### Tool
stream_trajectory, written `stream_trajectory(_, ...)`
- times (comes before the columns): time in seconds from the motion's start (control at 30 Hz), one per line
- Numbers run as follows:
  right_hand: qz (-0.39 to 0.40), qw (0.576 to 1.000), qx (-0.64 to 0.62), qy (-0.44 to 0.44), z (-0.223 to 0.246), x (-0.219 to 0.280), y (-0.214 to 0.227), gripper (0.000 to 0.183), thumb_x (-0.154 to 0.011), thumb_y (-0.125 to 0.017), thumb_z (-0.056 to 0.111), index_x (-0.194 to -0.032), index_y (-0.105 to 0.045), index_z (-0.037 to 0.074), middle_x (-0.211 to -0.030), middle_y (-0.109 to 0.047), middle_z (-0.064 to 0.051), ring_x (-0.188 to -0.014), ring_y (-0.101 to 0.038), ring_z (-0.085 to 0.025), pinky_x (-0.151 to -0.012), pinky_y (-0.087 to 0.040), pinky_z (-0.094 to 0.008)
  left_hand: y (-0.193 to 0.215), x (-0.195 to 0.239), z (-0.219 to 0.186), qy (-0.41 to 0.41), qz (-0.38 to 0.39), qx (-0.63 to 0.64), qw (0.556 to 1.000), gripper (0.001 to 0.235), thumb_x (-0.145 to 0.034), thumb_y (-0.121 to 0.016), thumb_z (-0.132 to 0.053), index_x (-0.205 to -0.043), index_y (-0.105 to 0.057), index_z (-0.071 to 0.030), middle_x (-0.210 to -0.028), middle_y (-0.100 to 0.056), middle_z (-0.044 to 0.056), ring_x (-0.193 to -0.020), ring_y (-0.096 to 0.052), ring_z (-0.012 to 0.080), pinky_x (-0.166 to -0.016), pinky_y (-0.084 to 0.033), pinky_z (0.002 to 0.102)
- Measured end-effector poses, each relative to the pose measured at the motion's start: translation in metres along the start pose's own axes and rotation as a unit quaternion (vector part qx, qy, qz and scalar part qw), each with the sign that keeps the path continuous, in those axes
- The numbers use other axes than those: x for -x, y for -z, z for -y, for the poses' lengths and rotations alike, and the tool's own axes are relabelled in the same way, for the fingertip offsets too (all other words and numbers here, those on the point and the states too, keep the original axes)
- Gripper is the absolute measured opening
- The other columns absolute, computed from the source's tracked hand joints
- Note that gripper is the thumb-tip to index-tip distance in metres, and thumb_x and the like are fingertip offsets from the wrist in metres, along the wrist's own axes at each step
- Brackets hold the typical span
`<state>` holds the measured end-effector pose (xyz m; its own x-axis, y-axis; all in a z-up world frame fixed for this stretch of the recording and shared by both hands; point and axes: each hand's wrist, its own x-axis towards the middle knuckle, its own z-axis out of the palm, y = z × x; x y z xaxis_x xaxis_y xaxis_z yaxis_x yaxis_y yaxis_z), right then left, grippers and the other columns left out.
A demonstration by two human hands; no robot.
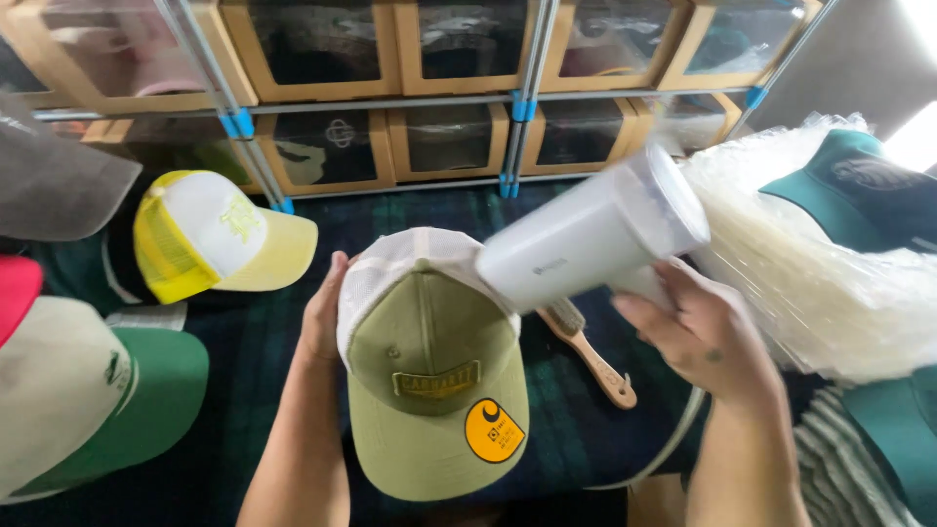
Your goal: The person cleans a green and white baseball cap by brushing it with a wooden brush and drying it with a hair dryer. They then place the cap on a wooden head form and wrap it in a plastic bag.
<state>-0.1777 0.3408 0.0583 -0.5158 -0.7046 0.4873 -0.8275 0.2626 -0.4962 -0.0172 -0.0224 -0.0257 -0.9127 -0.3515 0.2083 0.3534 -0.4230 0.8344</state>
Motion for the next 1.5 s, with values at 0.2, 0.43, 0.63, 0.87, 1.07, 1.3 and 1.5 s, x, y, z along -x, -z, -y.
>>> stream_trajectory(0.2, -0.113, 0.972, -0.167, -0.121, 0.002, 0.016, -0.039, 0.033, -0.093, -0.071, 0.025, -0.118, -0.071, 0.002, -0.079, -0.07, -0.021, -0.072, -0.071, -0.026, -0.069, -0.06, -0.05, 0.0, 0.006, 0.004, -0.026, -0.058, -0.023, 0.998, 0.055, -0.106, -0.041, -0.05, -0.135, -0.066, -0.01, -0.089, -0.077, 0.015, -0.086, -0.076, 0.0224, -0.09, -0.059, 0.04)
stream_trajectory(0.43, -0.136, 0.894, -0.364, -0.221, -0.056, 0.062, -0.077, 0.039, -0.093, -0.062, 0.01, -0.13, -0.062, -0.002, -0.051, -0.065, -0.027, -0.04, -0.066, -0.031, -0.037, -0.056, -0.041, -0.015, 0.006, -0.008, -0.026, -0.057, -0.066, 0.996, 0.058, -0.105, -0.039, -0.05, -0.137, -0.065, -0.01, -0.097, -0.077, 0.016, -0.093, -0.073, 0.0221, -0.096, -0.056, 0.045)
stream_trajectory(0.63, -0.039, 0.975, -0.214, 0.047, -0.023, -0.062, -0.02, 0.02, -0.096, -0.063, 0.025, -0.092, -0.07, 0.007, -0.051, -0.061, -0.007, -0.042, -0.063, -0.019, -0.041, -0.053, -0.033, -0.01, 0.006, -0.004, -0.03, -0.063, -0.023, 0.997, 0.052, -0.107, -0.042, -0.048, -0.131, -0.069, -0.01, -0.085, -0.077, 0.013, -0.083, -0.076, 0.0193, -0.09, -0.058, 0.038)
stream_trajectory(0.87, 0.206, 0.923, -0.223, -0.237, -0.055, -0.162, -0.049, 0.047, -0.089, -0.068, 0.04, -0.119, -0.071, 0.005, -0.073, -0.068, -0.019, -0.05, -0.066, -0.027, -0.045, -0.057, -0.041, 0.0, 0.003, -0.003, -0.014, -0.036, -0.031, 0.999, 0.058, -0.105, -0.041, -0.052, -0.137, -0.065, -0.01, -0.089, -0.077, 0.013, -0.084, -0.076, 0.0224, -0.087, -0.057, 0.04)
stream_trajectory(1.07, 0.206, 0.883, -0.304, -0.291, -0.097, -0.095, -0.058, 0.037, -0.091, -0.066, 0.03, -0.112, -0.072, 0.0, -0.062, -0.062, -0.021, -0.042, -0.063, -0.029, -0.037, -0.053, -0.041, -0.005, 0.004, -0.006, -0.015, -0.024, -0.056, 0.998, 0.059, -0.105, -0.038, -0.052, -0.139, -0.063, -0.011, -0.084, -0.076, 0.011, -0.082, -0.075, 0.0182, -0.086, -0.058, 0.037)
stream_trajectory(1.3, 0.146, 0.921, -0.244, -0.266, -0.103, -0.058, -0.005, 0.055, -0.089, -0.062, 0.029, -0.143, -0.061, 0.016, -0.098, -0.07, -0.019, -0.056, -0.065, -0.026, -0.045, -0.057, -0.037, 0.013, 0.001, 0.004, 0.007, -0.008, 0.014, 1.0, 0.068, -0.103, -0.037, -0.049, -0.142, -0.055, 0.004, -0.136, -0.064, 0.021, -0.125, -0.062, 0.0338, -0.108, -0.047, 0.044)
stream_trajectory(1.5, 0.236, 0.942, -0.072, -0.227, -0.006, -0.158, 0.001, 0.068, -0.089, -0.051, 0.049, -0.146, -0.056, 0.012, -0.085, -0.072, -0.017, -0.062, -0.068, -0.027, -0.057, -0.056, -0.039, 0.017, 0.001, 0.004, 0.043, -0.057, -0.011, 0.997, 0.074, -0.098, -0.039, -0.051, -0.148, -0.05, 0.002, -0.139, -0.062, 0.02, -0.127, -0.059, 0.03, -0.11, -0.045, 0.042)
